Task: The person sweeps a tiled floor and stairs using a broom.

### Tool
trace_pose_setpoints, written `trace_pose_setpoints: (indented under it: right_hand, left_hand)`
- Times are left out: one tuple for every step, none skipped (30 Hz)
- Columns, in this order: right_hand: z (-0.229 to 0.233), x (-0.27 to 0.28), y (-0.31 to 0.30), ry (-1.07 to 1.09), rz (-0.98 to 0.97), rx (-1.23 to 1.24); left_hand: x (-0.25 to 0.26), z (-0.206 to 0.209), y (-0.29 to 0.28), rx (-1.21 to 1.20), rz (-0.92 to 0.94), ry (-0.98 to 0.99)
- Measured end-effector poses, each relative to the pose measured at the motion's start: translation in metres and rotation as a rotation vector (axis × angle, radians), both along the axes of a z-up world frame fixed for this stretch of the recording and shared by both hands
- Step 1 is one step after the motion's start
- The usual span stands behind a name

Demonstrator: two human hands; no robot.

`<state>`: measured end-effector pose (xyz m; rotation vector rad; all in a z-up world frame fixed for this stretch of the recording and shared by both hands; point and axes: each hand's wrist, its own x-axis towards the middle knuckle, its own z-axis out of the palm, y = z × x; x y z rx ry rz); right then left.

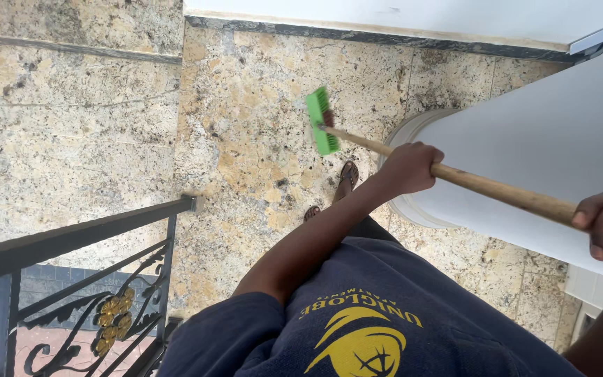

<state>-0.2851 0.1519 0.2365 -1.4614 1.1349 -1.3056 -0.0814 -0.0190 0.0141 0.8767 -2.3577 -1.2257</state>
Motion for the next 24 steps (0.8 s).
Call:
trace_pose_setpoints:
  right_hand:
    - [0.007, 0.007, -0.005, 0.027, -0.017, 0.035]
    - [0.016, 0.018, -0.013, 0.037, -0.044, 0.069]
    - [0.023, 0.032, -0.023, 0.052, -0.083, 0.089]
    - [0.029, 0.045, -0.036, 0.076, -0.137, 0.107]
    - [0.034, 0.057, -0.05, 0.105, -0.21, 0.122]
    - [0.038, 0.065, -0.062, 0.15, -0.279, 0.145]
    - [0.041, 0.07, -0.072, 0.193, -0.345, 0.172]
    - [0.04, 0.072, -0.083, 0.168, -0.349, 0.154]
    - [0.041, 0.07, -0.091, 0.14, -0.352, 0.14]
    - [0.042, 0.064, -0.096, 0.137, -0.352, 0.143]
    - [0.041, 0.057, -0.1, 0.087, -0.304, 0.12]
    - [0.039, 0.049, -0.104, 0.037, -0.256, 0.097]
    - [0.034, 0.04, -0.107, 0.034, -0.257, 0.096]
    - [0.026, 0.033, -0.112, -0.012, -0.236, 0.125]
    - [0.018, 0.027, -0.116, -0.058, -0.212, 0.157]
    - [0.007, 0.024, -0.122, -0.145, -0.19, 0.188]
    - [-0.005, 0.02, -0.131, -0.233, -0.17, 0.214]
    - [-0.016, 0.017, -0.139, -0.262, -0.154, 0.267]
    - [-0.025, 0.016, -0.144, -0.287, -0.148, 0.319]
    - [-0.032, 0.017, -0.147, -0.286, -0.156, 0.316]
    - [-0.036, 0.016, -0.153, -0.255, -0.146, 0.331]
    - [-0.038, 0.013, -0.157, -0.224, -0.135, 0.346]
    - [-0.035, 0.01, -0.157, -0.223, -0.154, 0.342]
    - [-0.031, 0.006, -0.156, -0.263, -0.161, 0.329]
  left_hand:
    - [-0.018, -0.005, -0.008, 0.017, 0.003, 0.069]
    - [-0.032, -0.014, -0.016, 0.034, 0.006, 0.137]
    - [-0.041, -0.025, -0.024, 0.034, 0.0, 0.137]
    - [-0.05, -0.035, -0.033, 0.065, -0.01, 0.179]
    - [-0.057, -0.044, -0.038, 0.097, -0.02, 0.22]
    - [-0.06, -0.052, -0.043, 0.098, -0.027, 0.22]
    - [-0.058, -0.058, -0.048, 0.146, -0.029, 0.213]
    - [-0.057, -0.061, -0.053, 0.194, -0.03, 0.206]
    - [-0.053, -0.061, -0.054, 0.197, -0.03, 0.202]
    - [-0.048, -0.06, -0.053, 0.211, -0.032, 0.106]
    - [-0.04, -0.058, -0.056, 0.217, -0.036, 0.009]
    - [-0.032, -0.057, -0.06, 0.214, -0.037, 0.004]
    - [-0.026, -0.058, -0.063, 0.242, -0.037, -0.065]
    - [-0.02, -0.061, -0.066, 0.269, -0.036, -0.134]
    - [-0.012, -0.066, -0.069, 0.243, 0.026, -0.094]
    - [-0.004, -0.072, -0.071, 0.215, 0.088, -0.053]
    - [0.005, -0.08, -0.076, 0.207, 0.068, -0.171]
    - [0.014, -0.086, -0.08, 0.199, 0.047, -0.29]
    - [0.023, -0.092, -0.084, 0.198, 0.069, -0.324]
    - [0.031, -0.094, -0.088, 0.197, 0.091, -0.357]
    - [0.036, -0.094, -0.093, 0.168, 0.094, -0.365]
    - [0.038, -0.091, -0.097, 0.139, 0.097, -0.372]
    - [0.039, -0.085, -0.099, 0.134, 0.079, -0.369]
    - [0.038, -0.077, -0.102, 0.071, 0.084, -0.37]
